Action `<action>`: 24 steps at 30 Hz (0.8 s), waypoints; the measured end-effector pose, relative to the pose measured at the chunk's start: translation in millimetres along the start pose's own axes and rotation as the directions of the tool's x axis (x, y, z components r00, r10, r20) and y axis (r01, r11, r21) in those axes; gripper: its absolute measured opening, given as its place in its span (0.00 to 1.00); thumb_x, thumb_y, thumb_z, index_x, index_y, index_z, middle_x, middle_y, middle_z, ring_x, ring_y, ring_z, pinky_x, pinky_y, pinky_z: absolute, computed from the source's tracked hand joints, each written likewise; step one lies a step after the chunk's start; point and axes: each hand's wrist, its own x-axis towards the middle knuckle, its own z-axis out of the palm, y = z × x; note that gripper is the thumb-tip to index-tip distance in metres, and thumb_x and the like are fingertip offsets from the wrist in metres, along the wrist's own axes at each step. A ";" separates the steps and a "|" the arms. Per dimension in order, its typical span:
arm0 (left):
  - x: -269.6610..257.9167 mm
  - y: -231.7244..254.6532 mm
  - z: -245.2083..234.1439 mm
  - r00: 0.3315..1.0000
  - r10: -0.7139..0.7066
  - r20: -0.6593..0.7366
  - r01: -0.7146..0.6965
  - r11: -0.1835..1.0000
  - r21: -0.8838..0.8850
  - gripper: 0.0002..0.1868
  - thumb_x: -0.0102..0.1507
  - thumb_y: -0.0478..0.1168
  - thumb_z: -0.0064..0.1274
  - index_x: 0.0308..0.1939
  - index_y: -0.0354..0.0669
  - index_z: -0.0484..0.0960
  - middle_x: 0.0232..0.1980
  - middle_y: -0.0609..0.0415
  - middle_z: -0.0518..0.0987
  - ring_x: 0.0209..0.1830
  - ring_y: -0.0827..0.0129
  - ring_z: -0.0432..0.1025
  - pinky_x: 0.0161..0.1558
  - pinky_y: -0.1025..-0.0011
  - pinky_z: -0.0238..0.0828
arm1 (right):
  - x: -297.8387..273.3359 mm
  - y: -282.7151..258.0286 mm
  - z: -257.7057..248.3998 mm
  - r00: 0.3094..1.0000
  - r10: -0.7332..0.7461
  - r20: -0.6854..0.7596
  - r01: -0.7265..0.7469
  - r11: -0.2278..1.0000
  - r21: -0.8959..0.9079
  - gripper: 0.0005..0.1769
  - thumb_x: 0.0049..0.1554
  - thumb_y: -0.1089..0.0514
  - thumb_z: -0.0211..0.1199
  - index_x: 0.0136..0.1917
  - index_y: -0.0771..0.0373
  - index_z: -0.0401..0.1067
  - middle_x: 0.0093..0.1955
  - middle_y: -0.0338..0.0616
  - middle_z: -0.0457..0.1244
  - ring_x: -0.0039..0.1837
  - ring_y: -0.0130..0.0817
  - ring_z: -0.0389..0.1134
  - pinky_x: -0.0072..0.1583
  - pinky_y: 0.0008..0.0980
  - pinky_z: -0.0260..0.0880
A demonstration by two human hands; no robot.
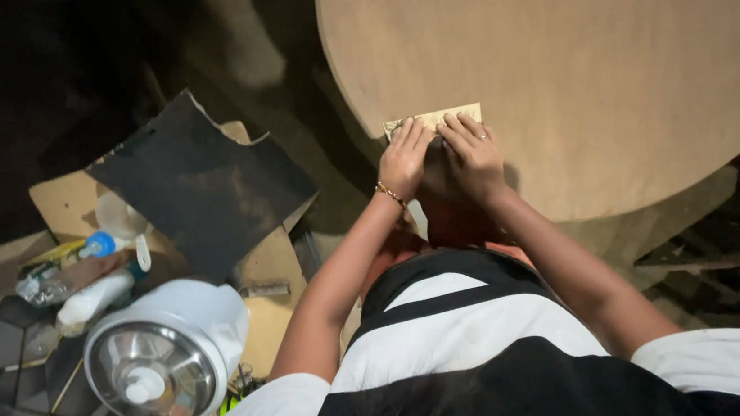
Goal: The person uses a sanding block to smooth the surface of a large, round wooden board. They move the block in circular and back-and-forth motions across the wood, covering different areas of the surface.
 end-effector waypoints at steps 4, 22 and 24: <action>36.3 -21.9 25.9 0.999 0.043 0.025 -0.043 0.999 -0.019 0.13 0.58 0.35 0.38 0.46 0.46 0.71 0.50 0.52 0.70 0.52 0.60 0.65 0.52 0.68 0.63 | 30.4 35.8 9.1 0.998 -0.020 0.060 0.016 0.998 0.067 0.14 0.49 0.58 0.58 0.51 0.51 0.69 0.55 0.38 0.61 0.58 0.39 0.60 0.54 0.34 0.57; 341.6 -147.3 215.6 0.990 -0.070 0.120 0.073 0.997 -0.023 0.12 0.56 0.36 0.36 0.38 0.52 0.73 0.49 0.58 0.68 0.53 0.59 0.62 0.47 0.68 0.64 | 290.2 241.9 77.4 0.939 0.202 0.279 -0.276 0.926 0.259 0.07 0.50 0.69 0.44 0.45 0.68 0.58 0.62 0.56 0.52 0.64 0.53 0.46 0.60 0.48 0.43; 339.9 -155.0 231.8 1.000 -0.005 0.023 0.007 0.997 -0.081 0.12 0.54 0.32 0.39 0.36 0.50 0.76 0.44 0.56 0.71 0.50 0.57 0.63 0.46 0.67 0.65 | 288.6 239.1 75.8 0.917 0.256 0.307 -0.338 0.907 0.253 0.18 0.52 0.68 0.43 0.57 0.71 0.56 0.64 0.55 0.50 0.67 0.51 0.41 0.64 0.47 0.37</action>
